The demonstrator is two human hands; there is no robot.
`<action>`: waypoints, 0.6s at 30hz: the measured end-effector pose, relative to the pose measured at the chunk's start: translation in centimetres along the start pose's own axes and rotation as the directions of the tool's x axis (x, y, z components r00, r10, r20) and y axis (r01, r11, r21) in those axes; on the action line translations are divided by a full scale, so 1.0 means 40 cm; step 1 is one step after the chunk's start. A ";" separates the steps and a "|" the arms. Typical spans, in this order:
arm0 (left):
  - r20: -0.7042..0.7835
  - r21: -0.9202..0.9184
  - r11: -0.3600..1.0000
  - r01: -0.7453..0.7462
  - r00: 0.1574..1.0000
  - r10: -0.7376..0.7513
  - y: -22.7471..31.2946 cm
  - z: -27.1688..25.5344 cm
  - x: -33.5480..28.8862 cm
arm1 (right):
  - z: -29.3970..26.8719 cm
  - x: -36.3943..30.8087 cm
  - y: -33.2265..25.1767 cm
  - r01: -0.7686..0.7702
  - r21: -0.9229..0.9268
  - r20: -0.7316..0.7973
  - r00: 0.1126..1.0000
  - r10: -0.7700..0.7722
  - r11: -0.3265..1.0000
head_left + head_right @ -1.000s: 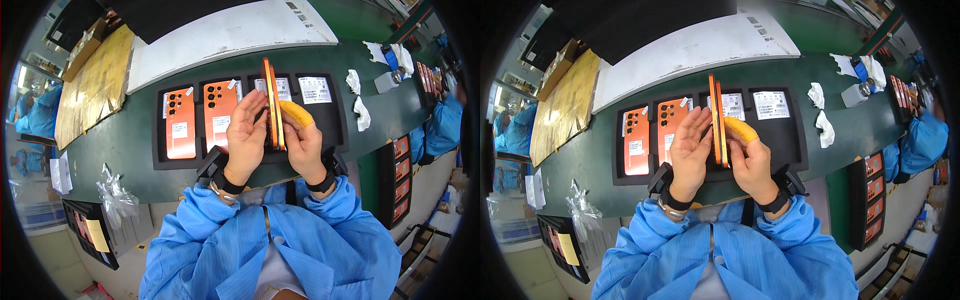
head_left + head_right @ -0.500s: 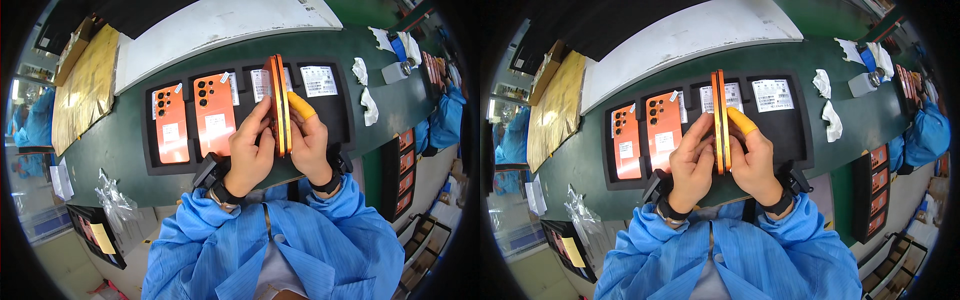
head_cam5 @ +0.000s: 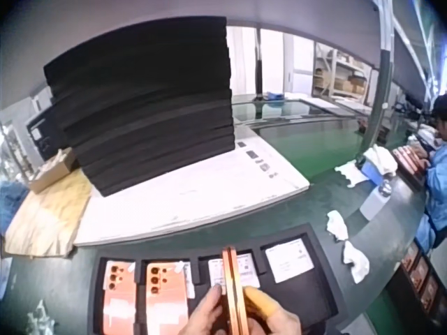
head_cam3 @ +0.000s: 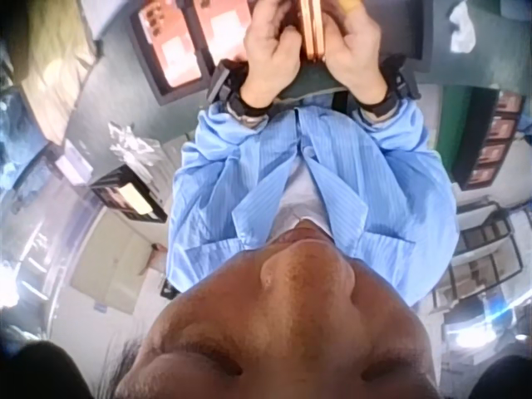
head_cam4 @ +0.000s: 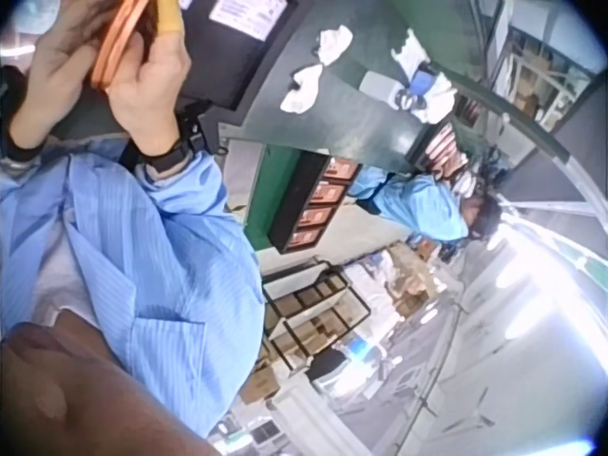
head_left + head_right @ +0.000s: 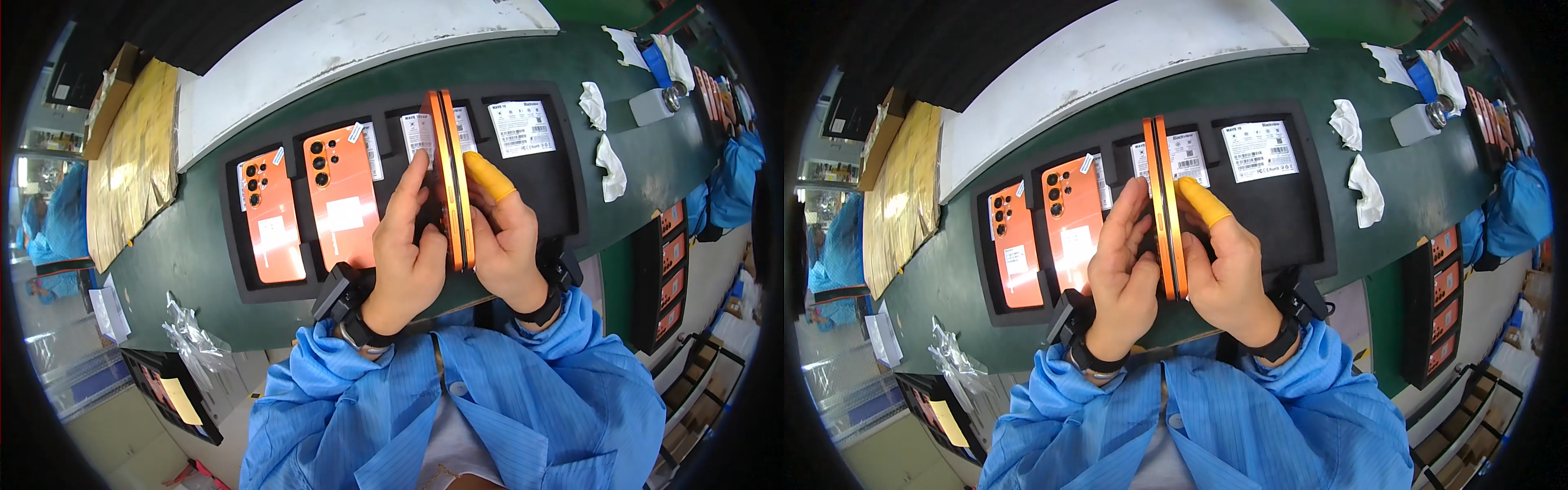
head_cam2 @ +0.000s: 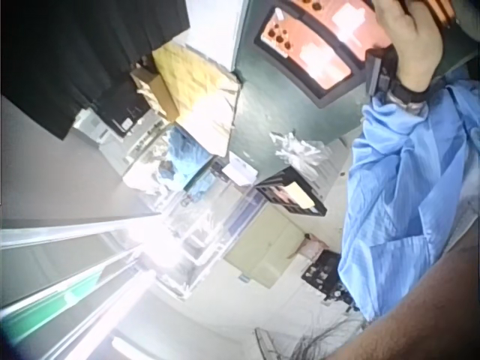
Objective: Cleaning and inspecting the back, camera lenses, and edges of several orange smartphones on an assembly line using a cloth and protective film.
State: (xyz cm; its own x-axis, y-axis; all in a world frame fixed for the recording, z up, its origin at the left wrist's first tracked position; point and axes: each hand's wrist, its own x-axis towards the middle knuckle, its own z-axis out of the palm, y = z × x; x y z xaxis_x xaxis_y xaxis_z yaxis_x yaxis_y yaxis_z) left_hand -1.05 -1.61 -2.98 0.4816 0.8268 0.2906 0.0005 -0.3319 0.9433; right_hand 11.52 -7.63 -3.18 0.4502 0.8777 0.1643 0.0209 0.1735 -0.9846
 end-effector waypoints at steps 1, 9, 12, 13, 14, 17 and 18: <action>0.000 -0.071 0.997 0.015 1.000 -0.015 0.003 0.000 0.003 | 0.000 0.003 -0.002 0.007 -0.001 0.002 1.000 -0.007 1.000; 0.099 -0.306 0.941 0.146 0.988 -0.121 0.015 -0.007 0.011 | -0.011 0.014 -0.011 0.140 -0.179 0.119 0.986 -0.120 0.974; 0.065 -0.441 0.887 0.133 0.991 -0.117 0.029 -0.004 0.001 | -0.015 0.005 -0.022 0.147 0.019 0.098 0.984 -0.148 0.989; 0.049 -0.473 0.878 0.072 0.997 -0.055 0.032 -0.003 -0.004 | -0.015 0.000 -0.021 0.167 0.016 0.101 0.981 -0.168 0.986; 0.031 -0.503 0.864 0.011 1.000 0.005 0.035 -0.002 -0.009 | -0.015 -0.004 -0.019 0.248 0.040 0.084 0.965 -0.250 0.968; 0.041 -0.526 0.848 -0.069 0.994 0.106 0.047 -0.011 -0.026 | -0.012 -0.026 -0.013 0.356 0.124 0.033 0.931 -0.363 0.926; 0.031 -0.546 0.836 -0.054 0.996 0.084 0.050 -0.014 -0.037 | -0.011 -0.036 -0.013 0.371 0.150 0.016 0.926 -0.378 0.916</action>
State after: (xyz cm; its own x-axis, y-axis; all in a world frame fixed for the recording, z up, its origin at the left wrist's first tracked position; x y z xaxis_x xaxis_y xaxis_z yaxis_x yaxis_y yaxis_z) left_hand -2.26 -3.22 -1.43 0.5073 0.7812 0.3639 -0.5035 -0.0740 0.8608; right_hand 11.26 -9.18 -2.95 0.3941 0.7543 0.5250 0.0528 0.5517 -0.8323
